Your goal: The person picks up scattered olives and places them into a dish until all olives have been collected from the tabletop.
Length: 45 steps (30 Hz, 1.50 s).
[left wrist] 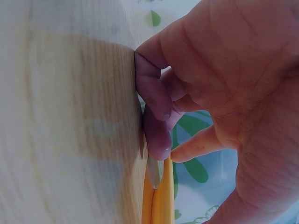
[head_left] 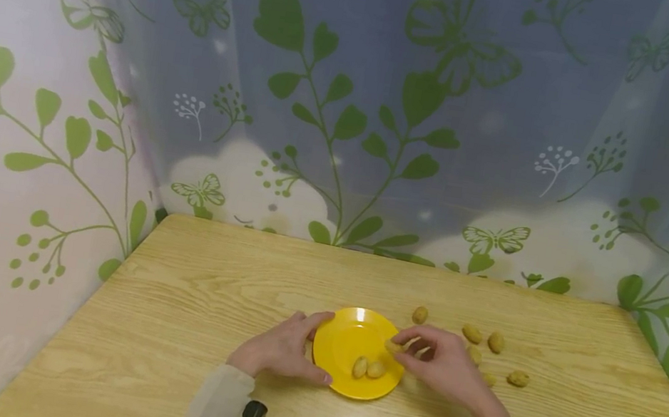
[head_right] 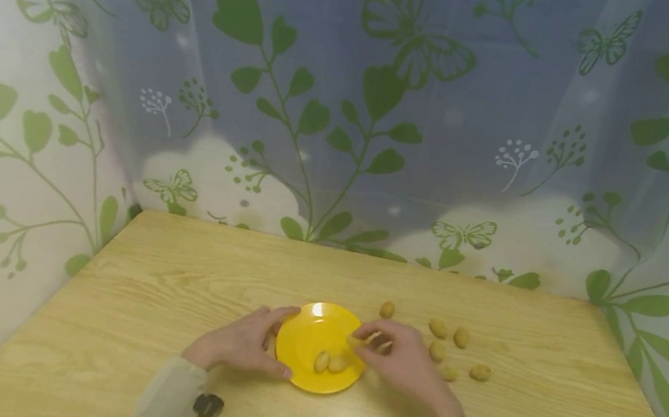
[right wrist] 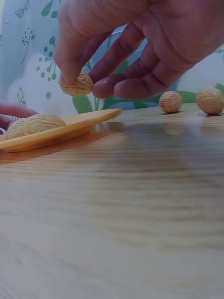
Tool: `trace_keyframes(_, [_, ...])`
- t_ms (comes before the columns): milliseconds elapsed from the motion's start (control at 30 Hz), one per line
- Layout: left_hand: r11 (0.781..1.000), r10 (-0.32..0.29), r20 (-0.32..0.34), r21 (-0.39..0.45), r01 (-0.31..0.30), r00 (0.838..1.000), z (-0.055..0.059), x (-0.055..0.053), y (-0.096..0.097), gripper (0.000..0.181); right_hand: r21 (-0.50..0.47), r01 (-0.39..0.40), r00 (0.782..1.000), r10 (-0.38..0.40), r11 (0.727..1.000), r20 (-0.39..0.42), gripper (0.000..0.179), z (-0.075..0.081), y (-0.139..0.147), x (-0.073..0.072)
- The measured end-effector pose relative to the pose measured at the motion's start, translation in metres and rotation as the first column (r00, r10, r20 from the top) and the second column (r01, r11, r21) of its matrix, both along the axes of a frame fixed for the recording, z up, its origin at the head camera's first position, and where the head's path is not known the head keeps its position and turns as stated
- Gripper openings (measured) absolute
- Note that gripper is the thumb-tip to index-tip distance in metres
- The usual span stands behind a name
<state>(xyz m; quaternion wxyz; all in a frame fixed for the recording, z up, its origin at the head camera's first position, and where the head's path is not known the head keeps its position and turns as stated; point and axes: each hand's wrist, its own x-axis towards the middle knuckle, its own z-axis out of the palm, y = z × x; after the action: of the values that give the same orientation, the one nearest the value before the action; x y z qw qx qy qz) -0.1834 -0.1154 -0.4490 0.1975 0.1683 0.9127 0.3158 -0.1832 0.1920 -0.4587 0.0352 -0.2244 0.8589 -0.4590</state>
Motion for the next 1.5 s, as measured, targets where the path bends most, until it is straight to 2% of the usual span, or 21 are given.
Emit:
trace_keyframes(400, [1.000,-0.010,-0.013,-0.012,0.010,1.000,-0.001,-0.003,-0.001,0.107,0.018,-0.040,0.999,0.041,0.999,-0.018,0.015,0.005,-0.019,-0.006])
trace_keyframes(700, [1.000,-0.009,-0.025,-0.011,0.009,1.000,0.000,-0.003,-0.001,0.107,-0.016,-0.096,0.995,0.096,0.995,-0.015,0.016,0.001,-0.035,-0.011])
trace_keyframes(1200, [1.000,-0.010,-0.014,-0.017,0.010,1.000,-0.002,-0.002,-0.001,0.106,-0.029,-0.094,0.995,0.095,0.995,0.022,0.014,-0.004,-0.052,-0.007])
trace_keyframes(1500, [1.000,-0.013,-0.024,-0.004,0.013,1.000,-0.002,-0.001,-0.001,0.107,-0.007,-0.131,0.991,0.131,0.991,0.025,0.013,-0.008,-0.057,-0.007])
